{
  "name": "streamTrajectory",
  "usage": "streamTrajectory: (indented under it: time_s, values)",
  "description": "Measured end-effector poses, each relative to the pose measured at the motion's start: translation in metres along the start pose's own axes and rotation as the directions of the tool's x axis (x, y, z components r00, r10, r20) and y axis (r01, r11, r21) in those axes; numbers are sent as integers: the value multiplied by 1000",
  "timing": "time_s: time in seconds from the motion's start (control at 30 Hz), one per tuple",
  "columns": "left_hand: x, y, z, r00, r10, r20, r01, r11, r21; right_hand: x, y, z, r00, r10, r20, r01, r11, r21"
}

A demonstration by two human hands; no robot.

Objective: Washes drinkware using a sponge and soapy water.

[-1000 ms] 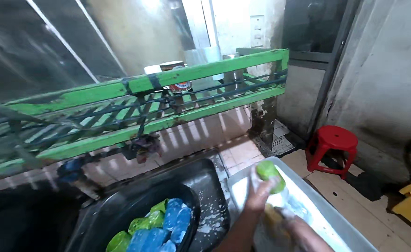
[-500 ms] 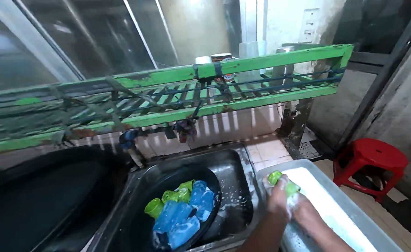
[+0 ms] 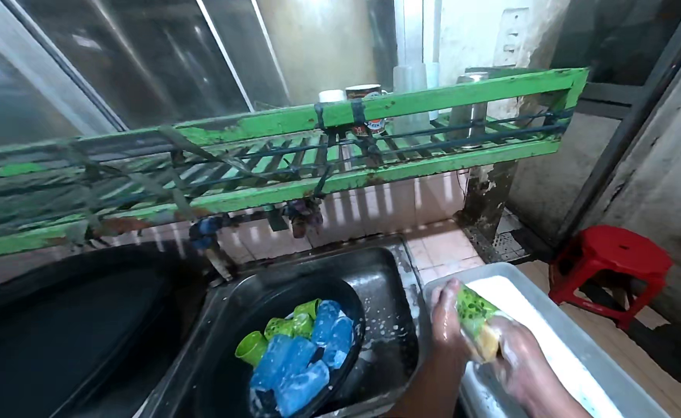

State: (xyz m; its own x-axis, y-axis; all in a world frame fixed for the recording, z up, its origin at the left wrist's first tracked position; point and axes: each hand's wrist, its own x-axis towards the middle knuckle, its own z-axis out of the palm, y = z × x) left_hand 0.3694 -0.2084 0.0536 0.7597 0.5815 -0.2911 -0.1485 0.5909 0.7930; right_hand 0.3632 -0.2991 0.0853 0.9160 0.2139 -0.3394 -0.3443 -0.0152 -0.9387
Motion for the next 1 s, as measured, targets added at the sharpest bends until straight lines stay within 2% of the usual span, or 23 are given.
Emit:
streamTrajectory:
  time_s: [0.03,0.1,0.13,0.17,0.2,0.23,0.27,0.3,0.33,0.37,0.4,0.47,0.5,0.53,0.57,0.63,0.73,0.8,0.87,0.9,0.93,0.97,1.0]
  values:
    - [5,2,-2,998,25,58,-23,999,-38,-7,-5,4,1000,11,-22,-9,997,76]
    - [11,8,-2,989,52,140,-54,998,10,-17,-4,2,977,-193,93,210,946,-247]
    - [11,12,-1,990,53,130,-67,992,106,-13,1,-4,916,-327,232,401,767,-501]
    - [7,15,2,995,45,94,-64,976,210,0,13,-13,792,-457,405,602,474,-642]
    - [3,15,4,997,39,64,-57,953,298,14,24,-25,679,-495,542,708,248,-661]
    - [-2,15,3,996,43,74,-68,929,364,25,30,-36,628,-487,608,752,178,-634]
    - [-4,12,-2,988,72,138,-124,901,416,31,32,-43,656,-455,602,744,258,-616]
    - [-6,4,-11,957,137,256,-242,861,447,32,28,-49,749,-393,534,663,420,-620]
    - [-10,-4,-19,889,202,411,-399,782,479,29,18,-53,881,-246,403,458,655,-601]
    - [-17,-5,-22,797,213,565,-556,624,550,30,6,-56,959,-90,267,223,823,-522]
    - [-26,-2,-20,699,174,693,-693,401,599,31,-3,-58,985,8,173,65,907,-415]
    - [-37,-6,-22,484,183,856,-864,-53,500,34,-13,-61,984,108,139,-73,969,-238]
    - [-37,-5,-23,432,174,885,-863,-204,461,32,-18,-63,973,137,184,-97,973,-211]
    - [-34,-1,-24,418,161,894,-843,-297,447,29,-25,-64,957,161,242,-99,963,-250]
    - [-30,8,-23,472,93,877,-818,-324,475,25,-34,-66,936,185,300,-74,936,-344]
    - [-24,30,-16,669,-173,723,-738,-273,618,21,-53,-73,891,222,396,15,856,-516]
    - [-20,45,-6,792,-266,550,-609,-272,745,20,-77,-84,877,182,445,174,743,-647]
    - [-32,46,6,842,-275,463,-521,-193,831,13,-78,-72,910,63,409,285,620,-731]
    - [-43,40,17,867,-206,454,-446,86,891,13,-54,-56,922,-241,302,386,573,-722]
    - [-44,37,20,863,-190,467,-380,365,850,20,-41,-54,903,-373,212,417,643,-643]
    - [-44,36,22,859,-209,468,-230,658,717,28,-34,-55,901,-415,125,418,759,-499]
    - [-46,37,23,851,-283,443,-17,827,561,38,-29,-57,905,-421,68,418,845,-333]
    - [-49,41,24,832,-382,402,172,867,468,42,-30,-58,912,-405,59,407,882,-236]
